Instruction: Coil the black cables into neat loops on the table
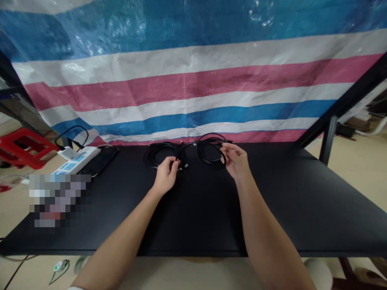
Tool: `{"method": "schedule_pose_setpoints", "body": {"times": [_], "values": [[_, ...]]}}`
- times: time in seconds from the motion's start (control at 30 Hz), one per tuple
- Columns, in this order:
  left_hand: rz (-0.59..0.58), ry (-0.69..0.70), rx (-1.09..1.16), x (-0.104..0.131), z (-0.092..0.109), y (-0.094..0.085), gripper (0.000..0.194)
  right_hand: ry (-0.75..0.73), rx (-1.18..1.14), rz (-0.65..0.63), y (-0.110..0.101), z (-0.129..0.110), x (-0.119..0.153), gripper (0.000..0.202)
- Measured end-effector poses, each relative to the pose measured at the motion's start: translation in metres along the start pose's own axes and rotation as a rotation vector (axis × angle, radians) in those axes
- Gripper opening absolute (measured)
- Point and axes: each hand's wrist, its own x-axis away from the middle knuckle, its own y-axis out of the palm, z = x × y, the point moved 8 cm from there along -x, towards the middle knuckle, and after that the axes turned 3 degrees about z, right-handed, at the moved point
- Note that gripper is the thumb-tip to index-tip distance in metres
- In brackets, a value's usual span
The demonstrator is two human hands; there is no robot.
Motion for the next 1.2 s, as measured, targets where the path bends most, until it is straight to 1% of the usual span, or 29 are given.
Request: {"method": "schedule_pose_setpoints", "body": {"times": [0.07, 0.13, 0.2, 0.23, 0.27, 0.3, 0.33, 0.4, 0.47, 0.57, 0.63, 0.73, 0.8, 0.9, 0.93, 1.0, 1.07, 1.1, 1.13, 1.2], "values": [[0.102, -0.097, 0.201, -0.004, -0.006, -0.011, 0.014, -0.030, 0.043, 0.111, -0.014, -0.002, -0.004, 0.027], [0.170, -0.173, 0.407, -0.009, -0.011, -0.022, 0.021, -0.061, 0.200, 0.306, -0.037, -0.002, -0.008, 0.029], [0.207, -0.246, 0.613, -0.013, -0.015, -0.032, 0.026, -0.104, 0.474, 0.528, -0.061, -0.006, -0.008, 0.019], [0.203, -0.289, 0.693, -0.015, -0.017, -0.035, 0.028, -0.123, 0.628, 0.599, -0.067, -0.008, -0.007, 0.013], [0.220, -0.318, 0.750, -0.016, -0.019, -0.041, 0.032, -0.135, 0.777, 0.630, -0.071, -0.009, -0.008, 0.010], [0.231, -0.346, 0.793, -0.017, -0.021, -0.046, 0.035, -0.137, 0.909, 0.619, -0.070, -0.008, -0.010, 0.013], [0.236, -0.382, 0.827, -0.017, -0.023, -0.050, 0.035, -0.130, 1.016, 0.577, -0.068, -0.004, -0.012, 0.019], [0.243, -0.462, 0.879, -0.017, -0.027, -0.056, 0.035, -0.105, 1.143, 0.467, -0.062, 0.006, -0.016, 0.028], [0.249, -0.533, 0.922, -0.016, -0.031, -0.059, 0.036, -0.090, 1.170, 0.399, -0.058, 0.013, -0.018, 0.032], [0.244, -0.602, 0.994, -0.013, -0.031, -0.059, 0.039, -0.095, 1.161, 0.364, -0.057, 0.018, -0.019, 0.033], [0.224, -0.632, 1.055, -0.012, -0.029, -0.058, 0.041, -0.104, 1.218, 0.342, -0.055, 0.020, -0.020, 0.034], [0.197, -0.633, 1.154, -0.011, -0.025, -0.059, 0.043, -0.120, 1.332, 0.293, -0.052, 0.023, -0.020, 0.032], [0.197, -0.604, 1.207, -0.012, -0.023, -0.063, 0.043, -0.120, 1.348, 0.274, -0.050, 0.023, -0.019, 0.024], [0.240, -0.562, 1.246, -0.014, -0.025, -0.074, 0.044, -0.067, 1.323, 0.301, -0.052, 0.022, -0.016, 0.004], [0.259, -0.558, 1.249, -0.015, -0.026, -0.077, 0.045, -0.039, 1.316, 0.326, -0.053, 0.020, -0.014, 0.003], [0.289, -0.567, 1.239, -0.016, -0.029, -0.081, 0.046, -0.010, 1.319, 0.379, -0.055, 0.016, -0.011, 0.012], [0.308, -0.584, 1.223, -0.016, -0.032, -0.083, 0.047, -0.068, 1.340, 0.387, -0.052, 0.010, -0.010, 0.011], [0.314, -0.593, 1.217, -0.016, -0.032, -0.082, 0.048, -0.116, 1.349, 0.370, -0.048, 0.008, -0.011, 0.012], [0.317, -0.603, 1.212, -0.016, -0.032, -0.081, 0.049, -0.155, 1.354, 0.343, -0.044, 0.008, -0.012, 0.018], [0.311, -0.625, 1.206, -0.016, -0.032, -0.077, 0.050, -0.167, 1.350, 0.279, -0.041, 0.014, -0.014, 0.032]]}}
